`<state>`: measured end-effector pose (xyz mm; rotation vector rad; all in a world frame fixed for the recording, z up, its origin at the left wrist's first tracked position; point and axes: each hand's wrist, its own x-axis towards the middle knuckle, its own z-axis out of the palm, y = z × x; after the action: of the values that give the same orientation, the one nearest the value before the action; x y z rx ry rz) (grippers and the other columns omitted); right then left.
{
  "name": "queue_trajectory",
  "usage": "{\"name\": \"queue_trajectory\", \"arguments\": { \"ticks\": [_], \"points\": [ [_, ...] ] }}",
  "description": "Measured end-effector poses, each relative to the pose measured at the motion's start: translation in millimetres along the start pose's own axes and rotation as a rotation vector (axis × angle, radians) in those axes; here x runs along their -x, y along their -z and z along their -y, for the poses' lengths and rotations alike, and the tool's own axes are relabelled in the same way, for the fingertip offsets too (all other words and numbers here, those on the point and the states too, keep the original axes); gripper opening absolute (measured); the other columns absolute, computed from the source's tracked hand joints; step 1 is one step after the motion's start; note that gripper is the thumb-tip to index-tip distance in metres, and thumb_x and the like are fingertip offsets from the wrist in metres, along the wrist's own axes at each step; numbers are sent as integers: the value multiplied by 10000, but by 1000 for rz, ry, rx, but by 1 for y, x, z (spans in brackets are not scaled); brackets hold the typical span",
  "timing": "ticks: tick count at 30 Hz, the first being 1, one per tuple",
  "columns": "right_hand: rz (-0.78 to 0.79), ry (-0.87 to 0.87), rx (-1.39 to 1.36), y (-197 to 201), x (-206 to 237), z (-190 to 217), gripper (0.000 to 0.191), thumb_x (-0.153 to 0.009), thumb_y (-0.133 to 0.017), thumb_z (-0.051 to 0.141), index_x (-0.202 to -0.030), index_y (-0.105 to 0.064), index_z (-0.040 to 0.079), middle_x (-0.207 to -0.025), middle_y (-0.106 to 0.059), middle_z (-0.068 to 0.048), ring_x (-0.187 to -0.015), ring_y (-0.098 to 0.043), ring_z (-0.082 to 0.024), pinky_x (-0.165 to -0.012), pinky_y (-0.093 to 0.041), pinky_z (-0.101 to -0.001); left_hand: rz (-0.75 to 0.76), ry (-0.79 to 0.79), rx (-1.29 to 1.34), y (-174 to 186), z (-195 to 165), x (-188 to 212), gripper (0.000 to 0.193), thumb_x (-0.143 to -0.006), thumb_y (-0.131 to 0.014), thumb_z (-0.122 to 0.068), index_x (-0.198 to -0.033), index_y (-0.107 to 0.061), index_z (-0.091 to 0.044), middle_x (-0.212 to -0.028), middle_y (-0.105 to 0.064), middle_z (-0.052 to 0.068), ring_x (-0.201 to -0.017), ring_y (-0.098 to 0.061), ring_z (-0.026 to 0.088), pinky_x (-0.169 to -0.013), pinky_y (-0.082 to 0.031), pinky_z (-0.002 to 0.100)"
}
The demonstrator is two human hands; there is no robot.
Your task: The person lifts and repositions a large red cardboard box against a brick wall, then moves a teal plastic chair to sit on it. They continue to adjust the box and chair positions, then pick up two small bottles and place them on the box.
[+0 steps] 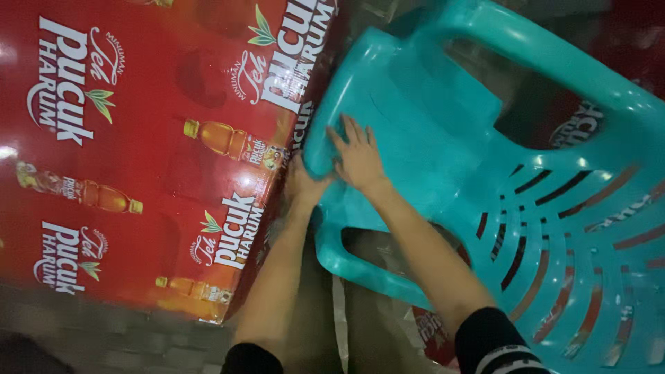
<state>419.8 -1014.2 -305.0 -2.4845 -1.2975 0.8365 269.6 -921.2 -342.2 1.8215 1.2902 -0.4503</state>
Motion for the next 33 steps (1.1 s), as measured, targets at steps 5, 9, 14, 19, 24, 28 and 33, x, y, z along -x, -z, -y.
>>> {"name": "queue_trajectory", "arguments": {
  "ticks": [5,9,14,19,24,28,33],
  "points": [
    [58,64,57,37,-44,-14,929,-672,-901,326,-1494,-489,196,-1649,-288,-102,-1532,-243,-305,-1158,-220,-730,82,284,-10,-7,22,12,1262,-542,-919,-653,-1489,-394,-4,-1429,-531,298,-1296,-545,459,-1068,-435,551],
    [88,93,124,51,-50,-14,953,-685,-900,350,-1526,-466,242,-1662,-260,-88,-1535,-224,-280,-1147,-207,-745,-25,182,144,-18,38,16,1175,-566,-913,-673,-1425,-490,8,-1394,-582,286,-1274,-578,446,-1047,-465,533],
    [81,151,25,52,-50,-7,933,-725,-887,352,-1530,-437,218,-1669,-209,-173,-1537,-186,-381,-1158,-256,-685,-135,216,143,-14,32,12,1074,-526,-872,-688,-1356,-598,-65,-1277,-700,200,-1150,-687,391,-989,-541,489],
    [55,152,-15,51,-46,-18,977,-753,-869,307,-1592,-383,188,-1689,-188,-184,-1554,-206,-394,-1194,-292,-624,-184,321,107,-13,22,18,1074,-595,-865,-678,-1428,-555,-75,-1277,-674,236,-1131,-658,450,-971,-514,528],
    [66,49,2,46,-25,-31,961,-801,-846,296,-1601,-336,148,-1683,-175,-204,-1543,-209,-403,-1187,-282,-631,-427,11,128,-18,12,53,970,-834,-847,-522,-1493,-425,52,-1460,-510,321,-1335,-511,484,-1116,-403,524],
    [61,-55,26,38,0,-39,937,-837,-816,329,-1608,-320,136,-1672,-175,-223,-1533,-217,-411,-1173,-269,-637,-370,-328,160,-6,-17,84,764,-841,-781,-295,-1467,-471,13,-1526,-472,266,-1422,-453,448,-1173,-374,519],
    [-9,-212,15,31,44,-92,920,-836,-805,357,-1599,-345,131,-1660,-228,-230,-1521,-249,-407,-1165,-288,-633,-139,-564,17,-7,-81,72,597,-863,-789,-241,-1366,-551,-25,-1452,-526,244,-1323,-494,436,-1094,-402,536]
  ]
}}
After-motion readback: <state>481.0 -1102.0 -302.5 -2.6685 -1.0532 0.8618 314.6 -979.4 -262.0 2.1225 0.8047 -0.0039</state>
